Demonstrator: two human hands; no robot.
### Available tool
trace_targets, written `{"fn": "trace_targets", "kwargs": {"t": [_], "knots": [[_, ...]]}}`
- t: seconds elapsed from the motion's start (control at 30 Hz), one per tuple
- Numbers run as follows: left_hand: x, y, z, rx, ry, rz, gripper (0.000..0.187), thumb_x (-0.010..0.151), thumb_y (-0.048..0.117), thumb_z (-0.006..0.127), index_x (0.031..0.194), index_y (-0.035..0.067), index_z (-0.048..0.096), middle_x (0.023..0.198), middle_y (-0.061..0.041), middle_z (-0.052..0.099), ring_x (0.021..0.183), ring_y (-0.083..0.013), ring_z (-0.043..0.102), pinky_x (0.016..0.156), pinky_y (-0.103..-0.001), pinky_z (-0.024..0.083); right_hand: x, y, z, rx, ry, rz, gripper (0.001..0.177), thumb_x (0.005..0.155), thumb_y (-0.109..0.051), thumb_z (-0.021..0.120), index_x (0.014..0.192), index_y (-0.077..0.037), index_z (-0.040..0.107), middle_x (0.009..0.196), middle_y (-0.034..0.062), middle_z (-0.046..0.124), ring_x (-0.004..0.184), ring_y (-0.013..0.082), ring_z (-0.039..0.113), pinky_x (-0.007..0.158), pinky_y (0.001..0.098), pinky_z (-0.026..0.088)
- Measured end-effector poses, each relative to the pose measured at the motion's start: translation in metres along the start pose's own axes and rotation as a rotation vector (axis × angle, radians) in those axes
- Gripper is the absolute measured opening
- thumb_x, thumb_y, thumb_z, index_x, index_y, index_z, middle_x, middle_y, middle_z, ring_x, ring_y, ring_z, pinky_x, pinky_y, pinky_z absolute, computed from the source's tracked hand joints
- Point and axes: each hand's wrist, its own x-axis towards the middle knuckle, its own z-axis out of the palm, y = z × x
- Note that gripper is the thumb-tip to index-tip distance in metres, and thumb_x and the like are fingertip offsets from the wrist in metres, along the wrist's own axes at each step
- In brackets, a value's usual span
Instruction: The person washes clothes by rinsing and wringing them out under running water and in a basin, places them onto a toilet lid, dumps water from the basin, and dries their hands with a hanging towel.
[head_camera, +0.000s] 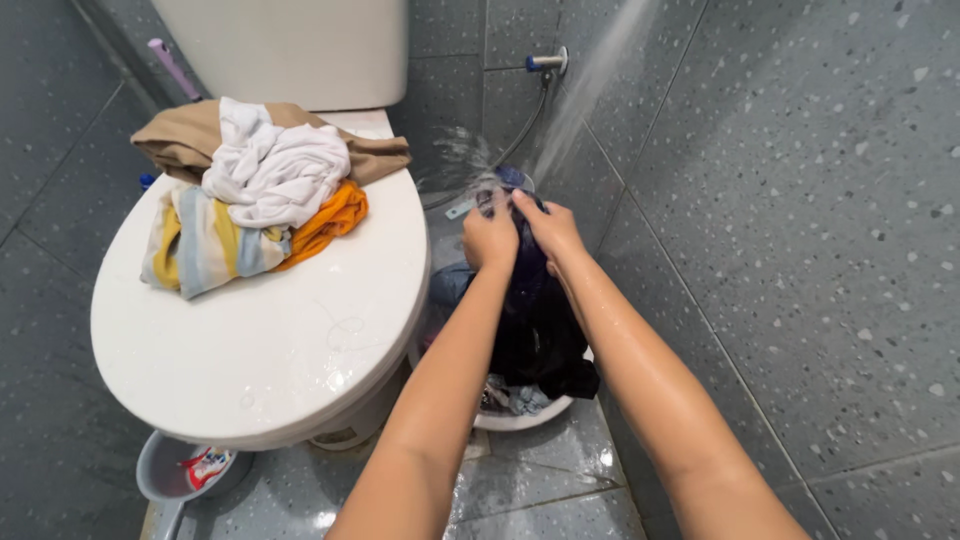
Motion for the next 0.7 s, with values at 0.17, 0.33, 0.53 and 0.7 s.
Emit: {"fn": "trace_targets", "kwargs": {"t": [0.17, 0.33, 0.53, 0.7], "knots": [[-0.014, 0.034, -0.027, 0.06, 0.028, 0.129, 0.049, 0.094, 0.054, 0.054, 0.104, 0.011, 0.077, 0.105, -0.02, 0.075, 0.102, -0.0435, 0.069, 0.088, -0.054, 0.052, -0.006, -0.005, 0.013, 0.159, -0.017, -0.137, 0.038, 0.088, -0.031, 0.074, 0.103, 0.004, 0.072, 0.088, 0.0086, 0.074, 0.073, 0.0152, 0.068, 0.062, 0.0312, 0.056], [-0.011, 0.05, -0.04, 0.0, 0.019, 0.23, 0.045, 0.093, 0.049, 0.054, 0.099, 0.011, 0.077, 0.098, -0.019, 0.076, 0.096, -0.0436, 0.071, 0.084, -0.053, 0.054, -0.014, -0.016, 0.026, 0.197, 0.011, -0.308, 0.023, 0.093, -0.019, 0.07, 0.094, 0.004, 0.071, 0.08, 0.0059, 0.071, 0.068, 0.0116, 0.063, 0.06, 0.0289, 0.05], [0.012, 0.06, -0.044, -0.08, -0.027, 0.375, 0.041, 0.092, 0.041, 0.056, 0.094, 0.005, 0.076, 0.09, -0.024, 0.074, 0.092, -0.0464, 0.071, 0.083, -0.052, 0.054, -0.029, -0.044, 0.035, 0.173, 0.026, -0.552, 0.018, 0.094, -0.014, 0.066, 0.087, 0.002, 0.07, 0.074, 0.0025, 0.065, 0.065, 0.0101, 0.056, 0.058, 0.0298, 0.046], [0.02, 0.112, -0.081, -0.171, 0.103, 0.722, 0.041, 0.093, 0.041, 0.058, 0.09, 0.002, 0.073, 0.091, -0.023, 0.074, 0.09, -0.0449, 0.071, 0.08, -0.052, 0.055, -0.066, -0.111, 0.035, 0.294, -0.251, -0.658, 0.028, 0.098, -0.024, 0.067, 0.116, -0.003, 0.064, 0.104, 0.0042, 0.068, 0.09, 0.0117, 0.063, 0.081, 0.0276, 0.054]]}}
